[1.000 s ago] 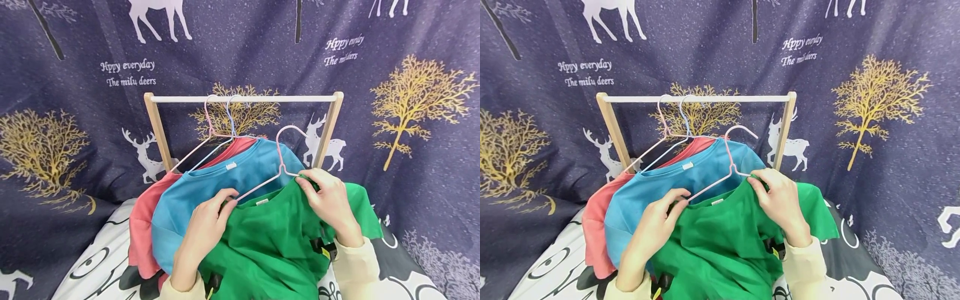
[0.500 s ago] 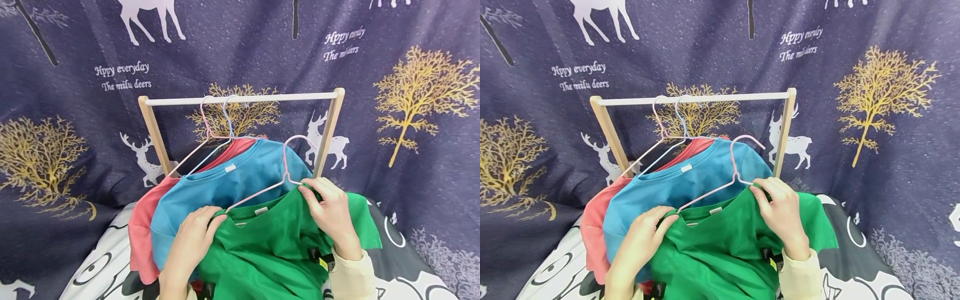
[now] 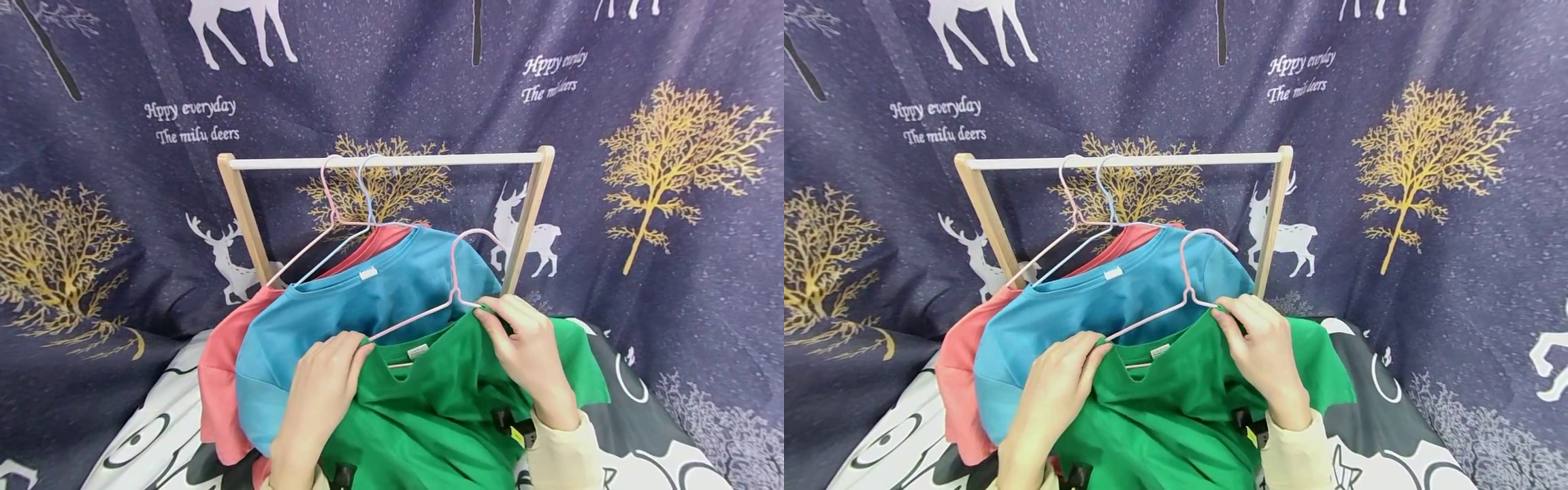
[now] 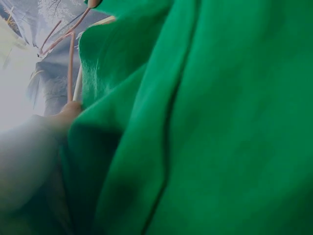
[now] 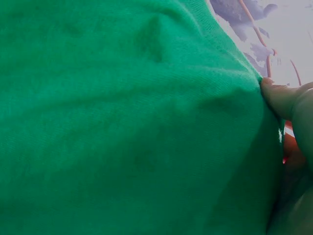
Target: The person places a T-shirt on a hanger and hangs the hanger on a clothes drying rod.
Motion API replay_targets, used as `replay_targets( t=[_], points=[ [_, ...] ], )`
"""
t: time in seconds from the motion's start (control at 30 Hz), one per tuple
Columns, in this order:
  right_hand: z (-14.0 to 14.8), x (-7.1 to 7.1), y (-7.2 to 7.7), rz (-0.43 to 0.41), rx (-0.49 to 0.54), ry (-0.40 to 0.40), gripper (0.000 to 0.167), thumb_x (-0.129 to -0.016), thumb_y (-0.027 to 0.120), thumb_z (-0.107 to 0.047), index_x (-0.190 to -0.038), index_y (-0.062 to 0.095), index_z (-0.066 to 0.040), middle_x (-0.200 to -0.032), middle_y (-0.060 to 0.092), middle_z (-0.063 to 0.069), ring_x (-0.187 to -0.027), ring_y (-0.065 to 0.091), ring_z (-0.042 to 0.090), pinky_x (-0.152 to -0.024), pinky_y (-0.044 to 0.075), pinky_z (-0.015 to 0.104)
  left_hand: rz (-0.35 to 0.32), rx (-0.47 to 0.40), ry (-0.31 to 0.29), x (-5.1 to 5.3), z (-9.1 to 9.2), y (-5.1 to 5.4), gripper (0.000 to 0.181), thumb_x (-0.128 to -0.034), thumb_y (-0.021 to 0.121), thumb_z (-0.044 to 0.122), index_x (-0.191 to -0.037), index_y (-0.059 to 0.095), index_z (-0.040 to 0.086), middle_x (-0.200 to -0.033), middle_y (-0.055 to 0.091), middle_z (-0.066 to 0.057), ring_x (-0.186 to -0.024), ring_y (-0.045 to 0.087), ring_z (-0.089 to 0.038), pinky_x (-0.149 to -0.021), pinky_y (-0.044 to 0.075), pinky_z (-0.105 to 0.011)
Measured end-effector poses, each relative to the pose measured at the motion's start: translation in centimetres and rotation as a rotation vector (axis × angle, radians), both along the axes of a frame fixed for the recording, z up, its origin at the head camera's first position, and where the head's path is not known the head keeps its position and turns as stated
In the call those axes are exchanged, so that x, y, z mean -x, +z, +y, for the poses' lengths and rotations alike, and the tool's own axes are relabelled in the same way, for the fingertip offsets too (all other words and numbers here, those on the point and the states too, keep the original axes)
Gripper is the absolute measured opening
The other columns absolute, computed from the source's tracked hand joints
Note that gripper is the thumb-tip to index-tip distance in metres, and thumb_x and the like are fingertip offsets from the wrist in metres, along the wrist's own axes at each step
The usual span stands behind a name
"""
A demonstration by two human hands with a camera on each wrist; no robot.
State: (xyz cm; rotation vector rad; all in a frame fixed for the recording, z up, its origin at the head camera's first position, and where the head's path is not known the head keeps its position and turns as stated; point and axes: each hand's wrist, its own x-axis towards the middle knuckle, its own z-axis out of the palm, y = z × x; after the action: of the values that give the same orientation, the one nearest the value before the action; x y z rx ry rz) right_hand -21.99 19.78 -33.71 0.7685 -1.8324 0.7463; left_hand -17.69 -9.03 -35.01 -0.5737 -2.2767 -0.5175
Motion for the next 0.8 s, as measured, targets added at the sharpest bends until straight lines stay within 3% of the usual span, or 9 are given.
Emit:
replay_targets(
  t=[0.17,0.27,0.5,0.67,0.8],
  points=[
    [-0.7,0.0,-0.1,0.015,-0.024,0.022,0.025,-0.099,0.060,-0.031,-0.098,0.073,-0.010,-0.078,0.061,-0.004,-0.065,0.051,0.010,-0.058,0.038,0.023,0.014,-0.030,0.006,0.1,0.5,-0.1,0.007,-0.0971,0.063,0.025,-0.094,0.065,0.019,-0.084,0.064,0.007,-0.069,0.061,-0.014,-0.061,0.046,-0.030],
    [-1.1,0.0,-0.2,0.016,-0.037,0.033,0.029,-0.100,0.056,-0.034,-0.097,0.073,-0.010,-0.076,0.058,-0.005,-0.067,0.051,0.011,-0.060,0.039,0.023,0.024,-0.043,0.005,0.2,1.0,-0.3,0.007,-0.0970,0.063,0.025,-0.094,0.065,0.019,-0.082,0.063,0.008,-0.065,0.059,-0.013,-0.059,0.046,-0.029],
    [-1.3,-0.8,0.1,-0.021,-0.035,0.072,0.013,-0.096,0.065,-0.020,-0.099,0.073,-0.010,-0.076,0.057,-0.006,-0.069,0.048,0.010,-0.062,0.037,0.022,0.076,-0.119,-0.002,0.5,2.7,-0.2,0.010,-0.0969,0.063,0.025,-0.095,0.068,0.016,-0.080,0.063,0.006,-0.060,0.056,-0.012,-0.054,0.044,-0.027],
    [-1.4,-1.2,0.2,-0.066,-0.040,0.065,0.010,-0.091,0.068,-0.012,-0.100,0.073,-0.010,-0.077,0.058,-0.006,-0.072,0.050,0.012,-0.065,0.038,0.022,0.097,-0.183,0.011,0.5,3.3,-0.3,0.008,-0.0946,0.067,0.023,-0.094,0.070,0.015,-0.076,0.061,0.007,-0.057,0.053,-0.009,-0.051,0.043,-0.025],
    [-1.0,-1.4,0.3,-0.139,-0.056,0.061,0.017,-0.086,0.072,-0.003,-0.102,0.073,-0.008,-0.081,0.062,-0.005,-0.073,0.054,0.013,-0.069,0.040,0.022,0.103,-0.216,0.020,0.4,3.2,-0.5,0.007,-0.0932,0.069,0.022,-0.093,0.071,0.016,-0.074,0.060,0.008,-0.057,0.053,-0.007,-0.049,0.041,-0.023]
  ],
)
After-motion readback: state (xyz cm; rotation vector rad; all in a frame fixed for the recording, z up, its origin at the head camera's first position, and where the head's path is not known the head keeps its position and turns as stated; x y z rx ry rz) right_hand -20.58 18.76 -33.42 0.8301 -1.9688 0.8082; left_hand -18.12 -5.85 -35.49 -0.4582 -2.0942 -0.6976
